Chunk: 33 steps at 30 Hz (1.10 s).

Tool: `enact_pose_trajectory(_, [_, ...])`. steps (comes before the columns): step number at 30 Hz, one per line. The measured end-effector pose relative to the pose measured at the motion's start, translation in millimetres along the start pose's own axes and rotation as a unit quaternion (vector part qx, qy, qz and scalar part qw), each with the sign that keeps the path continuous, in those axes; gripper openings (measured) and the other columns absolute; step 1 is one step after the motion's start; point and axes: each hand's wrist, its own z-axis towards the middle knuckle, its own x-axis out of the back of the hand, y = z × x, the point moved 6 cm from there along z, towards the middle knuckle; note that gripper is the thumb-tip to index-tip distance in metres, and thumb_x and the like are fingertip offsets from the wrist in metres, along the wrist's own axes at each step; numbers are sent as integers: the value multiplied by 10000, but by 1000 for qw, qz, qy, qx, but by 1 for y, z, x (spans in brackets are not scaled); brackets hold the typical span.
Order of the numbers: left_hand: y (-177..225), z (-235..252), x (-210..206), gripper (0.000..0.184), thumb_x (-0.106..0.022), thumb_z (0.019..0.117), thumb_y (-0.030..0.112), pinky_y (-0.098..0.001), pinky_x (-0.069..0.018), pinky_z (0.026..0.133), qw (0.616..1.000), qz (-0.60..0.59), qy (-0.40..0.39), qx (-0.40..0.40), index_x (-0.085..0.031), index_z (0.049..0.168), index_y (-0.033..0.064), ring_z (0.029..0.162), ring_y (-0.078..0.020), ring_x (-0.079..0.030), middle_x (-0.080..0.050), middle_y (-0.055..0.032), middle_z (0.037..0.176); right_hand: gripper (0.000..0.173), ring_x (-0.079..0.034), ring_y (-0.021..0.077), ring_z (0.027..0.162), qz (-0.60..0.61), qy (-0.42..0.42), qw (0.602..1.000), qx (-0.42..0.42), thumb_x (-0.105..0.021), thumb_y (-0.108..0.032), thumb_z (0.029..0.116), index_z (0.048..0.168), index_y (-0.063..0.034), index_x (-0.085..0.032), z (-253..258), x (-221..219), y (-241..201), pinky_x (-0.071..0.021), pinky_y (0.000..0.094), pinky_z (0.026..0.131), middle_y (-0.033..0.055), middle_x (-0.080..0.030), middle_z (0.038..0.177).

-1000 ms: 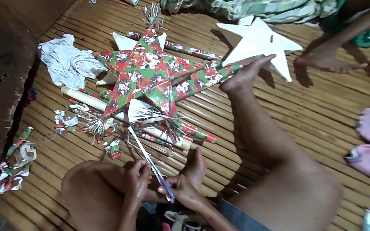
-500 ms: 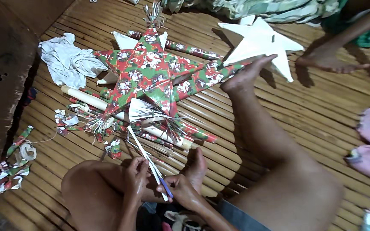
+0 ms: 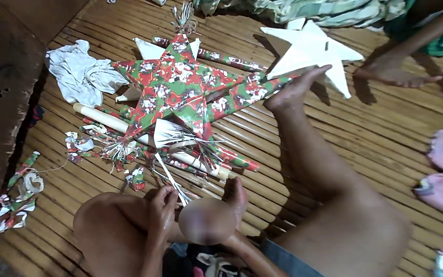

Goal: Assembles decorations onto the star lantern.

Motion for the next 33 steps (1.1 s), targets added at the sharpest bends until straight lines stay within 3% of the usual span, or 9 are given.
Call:
enact_pose_trajectory(10, [1,1,0,103,-533,1020,33,-203,-550,646,1000,-6,2,-8,-624,1003,-14,716,-45,-635,-630,-22,858,288,-543,-6,503,-1,-2,1000,11,-737,-285,930,732,-112,-621,6,0,-3,-465,173,512,-83,-569,580])
enact_pose_trajectory(17, [6,8,2,158,-506,1048,77,-244,-557,656,999,-3,27,18,-602,1093,-41,729,-70,-633,-618,-60,914,274,-546,-11,498,-3,4,1000,8,-733,-245,936,725,-107,-626,4,0,-4,-463,167,505,-82,-584,578])
enact_pose_trajectory(25, [7,16,4,134,-499,1046,62,-216,-546,652,1000,4,18,-4,-600,1018,-21,708,-52,-624,-609,-30,838,282,-542,-12,501,1,1,1000,8,-735,-254,937,724,-102,-631,5,1,-2,-462,168,510,-81,-581,576])
enact_pose_trajectory(33, [7,17,2,124,-523,1037,52,-206,-545,672,1000,18,-4,-4,-615,1040,-32,723,-39,-623,-619,-30,861,280,-563,-3,511,-12,-4,1000,-1,-738,-263,937,744,-103,-613,13,3,-8,-489,174,524,-80,-583,595])
